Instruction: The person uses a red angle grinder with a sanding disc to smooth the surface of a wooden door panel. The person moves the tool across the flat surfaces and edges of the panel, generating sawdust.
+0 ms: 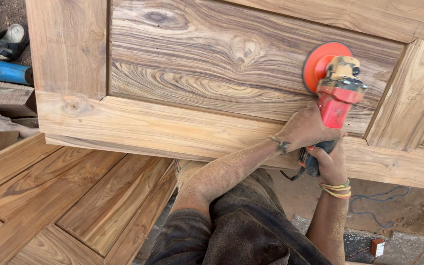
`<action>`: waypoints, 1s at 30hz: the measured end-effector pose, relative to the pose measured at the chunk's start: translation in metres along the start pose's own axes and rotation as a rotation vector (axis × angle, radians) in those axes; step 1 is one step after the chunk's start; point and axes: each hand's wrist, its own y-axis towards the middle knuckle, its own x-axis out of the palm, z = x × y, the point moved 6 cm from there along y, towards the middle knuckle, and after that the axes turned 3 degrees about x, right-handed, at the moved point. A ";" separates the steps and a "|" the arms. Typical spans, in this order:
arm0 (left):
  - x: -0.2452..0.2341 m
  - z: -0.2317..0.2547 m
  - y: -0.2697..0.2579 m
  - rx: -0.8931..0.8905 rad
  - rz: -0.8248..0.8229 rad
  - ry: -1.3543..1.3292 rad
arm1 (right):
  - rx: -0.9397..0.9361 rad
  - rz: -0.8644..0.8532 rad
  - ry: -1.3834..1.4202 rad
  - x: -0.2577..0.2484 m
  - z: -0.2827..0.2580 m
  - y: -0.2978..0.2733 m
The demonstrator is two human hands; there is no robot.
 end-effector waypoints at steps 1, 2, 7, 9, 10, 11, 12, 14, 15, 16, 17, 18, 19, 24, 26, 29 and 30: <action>-0.028 -0.001 -0.011 -0.026 0.018 0.002 | -0.038 -0.032 -0.036 0.023 -0.006 0.006; -0.056 -0.002 -0.023 -0.053 0.036 0.004 | -0.076 -0.065 -0.072 0.047 -0.012 0.010; -0.183 -0.021 -0.086 -0.142 0.206 -0.053 | -0.017 -0.266 -0.106 0.175 -0.029 0.017; -0.221 -0.040 -0.109 -0.264 0.233 -0.040 | 0.071 -0.325 -0.087 0.220 -0.030 0.021; -0.237 -0.050 -0.120 -0.329 0.222 -0.042 | 0.036 -0.353 -0.159 0.240 -0.033 0.021; -0.259 -0.054 -0.132 -0.298 0.341 -0.060 | -0.008 -0.373 -0.225 0.259 -0.037 0.024; -0.280 -0.056 -0.144 -0.263 0.460 -0.077 | -0.119 -0.399 -0.329 0.278 -0.043 0.027; -0.308 -0.067 -0.164 -0.267 0.512 -0.143 | -0.327 -0.459 -0.546 0.313 -0.055 0.031; -0.321 -0.069 -0.169 -0.245 0.537 -0.153 | -0.270 -0.461 -0.573 0.326 -0.056 0.035; -0.331 -0.071 -0.171 -0.223 0.561 -0.164 | -0.213 -0.463 -0.600 0.336 -0.057 0.037; -0.336 -0.073 -0.174 -0.205 0.576 -0.176 | -0.148 -0.459 -0.625 0.342 -0.058 0.039; -0.340 -0.075 -0.173 -0.178 0.592 -0.197 | -0.200 -0.465 -0.643 0.349 -0.065 0.042; -0.340 -0.077 -0.171 -0.156 0.598 -0.223 | -0.243 -0.463 -0.662 0.349 -0.070 0.042; -0.297 -0.068 -0.148 -0.090 0.567 -0.167 | -0.046 -0.396 -0.783 0.298 -0.070 0.046; -0.262 -0.060 -0.134 -0.137 0.499 -0.264 | -0.124 -0.386 -0.722 0.263 -0.073 0.039; -0.212 -0.041 -0.106 -0.144 0.435 -0.220 | -0.139 -0.317 -0.701 0.204 -0.070 0.037; -0.199 -0.033 -0.095 -0.134 0.444 -0.187 | -0.150 -0.287 -0.699 0.185 -0.071 0.040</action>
